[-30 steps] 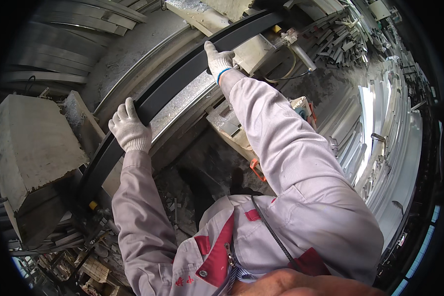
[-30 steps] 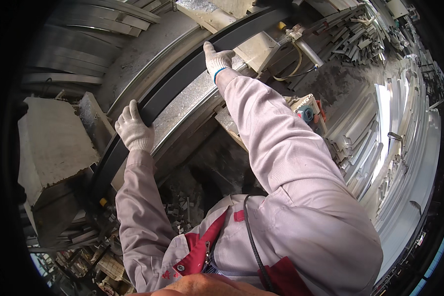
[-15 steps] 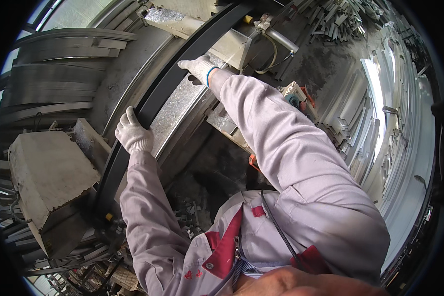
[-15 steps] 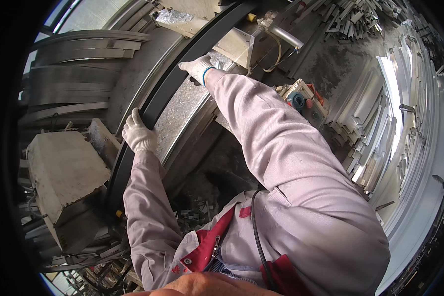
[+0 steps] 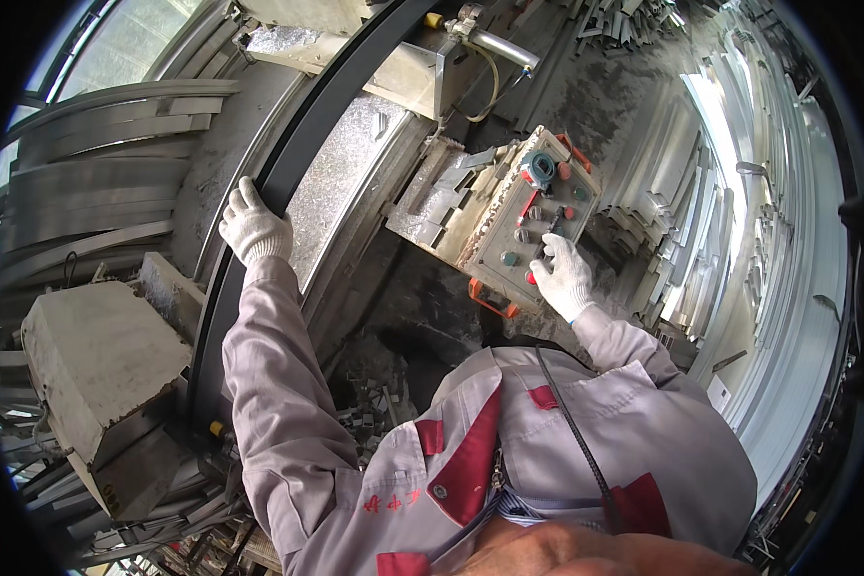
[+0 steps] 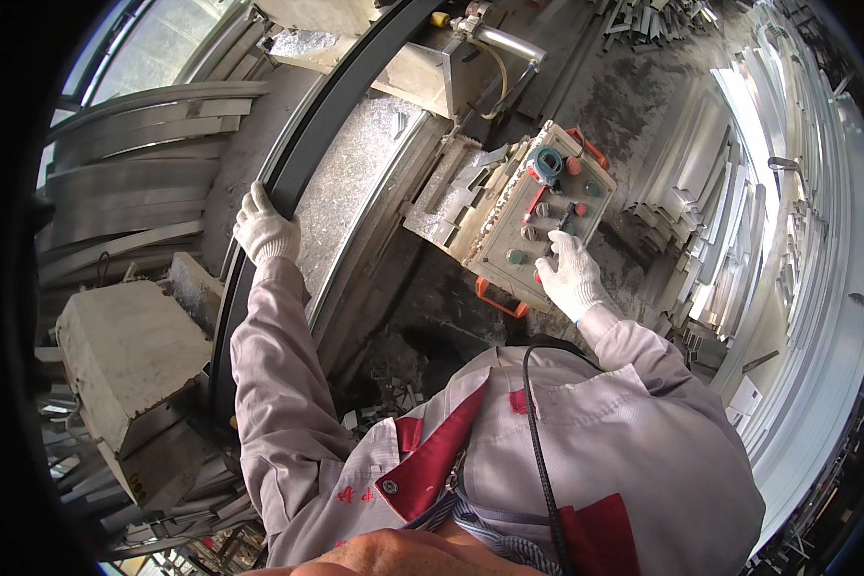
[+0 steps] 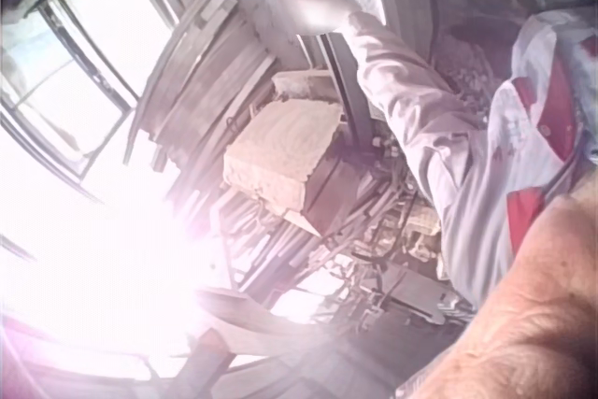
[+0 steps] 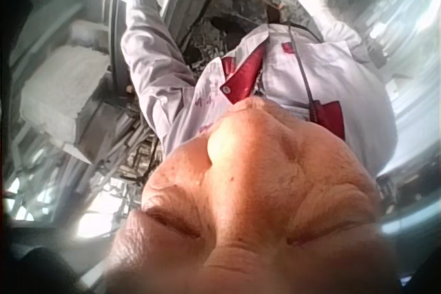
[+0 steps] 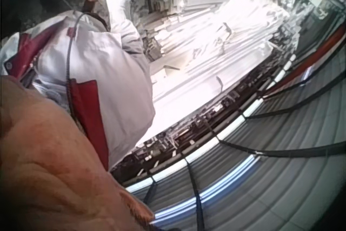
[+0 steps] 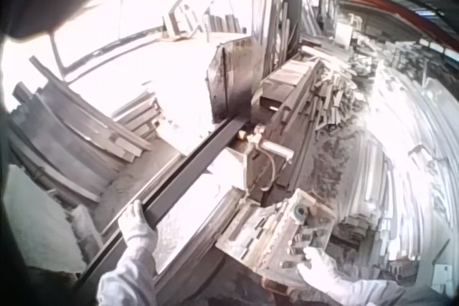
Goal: The person measures a metal profile with a tape measure, then places it into a cutting machine and operates the control panel to cut it. After cutting, the person removes the cut piece and repeats the process with another profile.
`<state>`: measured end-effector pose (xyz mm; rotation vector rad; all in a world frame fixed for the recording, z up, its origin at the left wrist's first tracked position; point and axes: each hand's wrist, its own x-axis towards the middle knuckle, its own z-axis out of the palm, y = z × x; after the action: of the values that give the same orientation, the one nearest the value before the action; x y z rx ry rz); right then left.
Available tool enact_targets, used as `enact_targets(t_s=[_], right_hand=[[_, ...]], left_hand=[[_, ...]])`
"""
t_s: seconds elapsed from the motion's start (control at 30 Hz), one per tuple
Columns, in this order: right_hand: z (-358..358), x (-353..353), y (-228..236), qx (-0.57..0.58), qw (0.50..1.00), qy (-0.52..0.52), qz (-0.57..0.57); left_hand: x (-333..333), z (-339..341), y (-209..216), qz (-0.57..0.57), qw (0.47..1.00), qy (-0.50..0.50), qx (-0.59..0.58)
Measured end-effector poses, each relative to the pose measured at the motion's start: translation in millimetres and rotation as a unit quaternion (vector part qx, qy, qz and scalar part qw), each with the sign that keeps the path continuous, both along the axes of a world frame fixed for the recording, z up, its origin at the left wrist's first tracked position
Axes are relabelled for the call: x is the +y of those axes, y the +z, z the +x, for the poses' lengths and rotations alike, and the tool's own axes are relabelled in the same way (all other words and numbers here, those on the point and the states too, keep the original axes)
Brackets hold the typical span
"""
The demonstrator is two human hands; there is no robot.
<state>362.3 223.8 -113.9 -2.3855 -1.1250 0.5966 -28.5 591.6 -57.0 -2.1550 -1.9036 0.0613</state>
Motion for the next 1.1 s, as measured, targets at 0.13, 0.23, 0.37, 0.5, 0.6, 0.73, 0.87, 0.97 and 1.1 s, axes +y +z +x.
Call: enact_targets(t_s=[0.13,0.23,0.37,0.5,0.6,0.73,0.87,0.97,1.1], right_hand=[[14,-25,-19,-0.146,0.985,0.089,0.016],[23,-23,-29,-0.146,0.98,0.136,0.016],[31,-17,-36,-0.154,0.978,0.139,0.017],[43,-10,-37,-0.131,0.98,0.15,0.011],[52,-9,-30,-0.141,0.973,0.181,0.001],[62,-14,-24,-0.173,0.955,0.238,-0.029],[65,-13,-31,-0.197,0.939,0.278,-0.041],[67,-11,-41,-0.194,0.942,0.267,-0.06],[66,-11,-48,-0.202,0.948,0.237,-0.069]], left_hand=[[23,53,7,-0.014,1.0,0.008,-0.003],[43,88,12,-0.046,0.998,0.023,-0.027],[56,105,14,-0.048,0.998,0.019,-0.047],[59,102,12,-0.05,0.998,0.013,-0.046],[59,101,12,-0.047,0.997,0.009,-0.059],[59,100,12,-0.04,0.997,0.0,-0.063],[59,99,9,-0.043,0.997,0.001,-0.061],[63,98,6,-0.034,0.997,-0.001,-0.064],[64,97,5,-0.036,0.997,-0.003,-0.065]])
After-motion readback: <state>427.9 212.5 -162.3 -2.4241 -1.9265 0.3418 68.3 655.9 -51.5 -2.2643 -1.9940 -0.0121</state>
